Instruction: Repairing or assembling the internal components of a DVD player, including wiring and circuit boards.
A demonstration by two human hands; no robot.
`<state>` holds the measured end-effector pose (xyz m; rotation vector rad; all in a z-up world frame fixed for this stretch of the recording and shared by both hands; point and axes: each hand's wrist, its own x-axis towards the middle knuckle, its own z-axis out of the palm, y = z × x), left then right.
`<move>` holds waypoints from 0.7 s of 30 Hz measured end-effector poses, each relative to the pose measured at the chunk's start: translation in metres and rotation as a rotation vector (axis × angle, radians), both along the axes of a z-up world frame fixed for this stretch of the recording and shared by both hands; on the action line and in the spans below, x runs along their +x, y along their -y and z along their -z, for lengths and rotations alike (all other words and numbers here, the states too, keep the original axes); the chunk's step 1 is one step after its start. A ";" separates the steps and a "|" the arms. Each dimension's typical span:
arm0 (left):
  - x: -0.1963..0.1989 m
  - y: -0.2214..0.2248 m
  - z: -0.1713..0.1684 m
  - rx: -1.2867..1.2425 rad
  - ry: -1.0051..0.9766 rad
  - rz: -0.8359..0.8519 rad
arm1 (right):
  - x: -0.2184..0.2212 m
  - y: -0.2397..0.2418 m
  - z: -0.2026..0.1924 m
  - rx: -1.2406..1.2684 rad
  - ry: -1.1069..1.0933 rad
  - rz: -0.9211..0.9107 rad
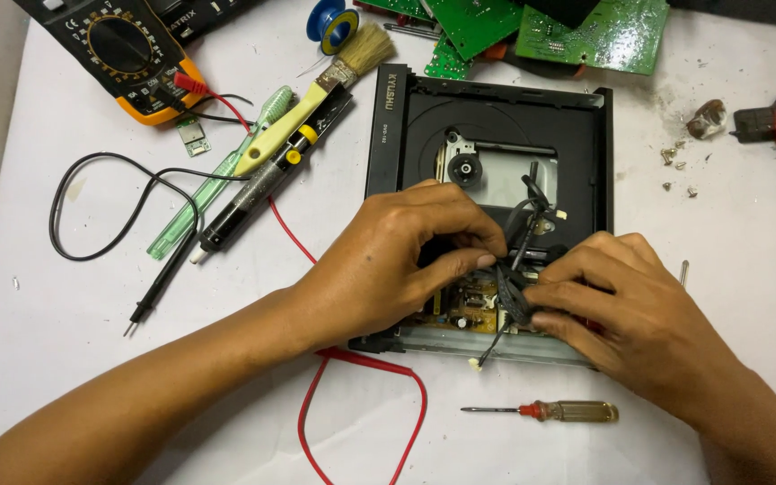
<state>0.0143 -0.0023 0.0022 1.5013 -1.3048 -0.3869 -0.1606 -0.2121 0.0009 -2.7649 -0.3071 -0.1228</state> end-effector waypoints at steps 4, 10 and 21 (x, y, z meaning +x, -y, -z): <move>0.001 -0.001 -0.005 0.033 -0.032 0.000 | 0.001 0.001 -0.008 -0.040 0.025 0.017; 0.002 -0.004 -0.010 0.054 -0.176 0.017 | -0.007 0.017 -0.019 -0.097 0.038 0.052; 0.003 -0.004 -0.007 0.033 -0.078 0.050 | -0.003 0.013 -0.037 0.332 -0.147 0.036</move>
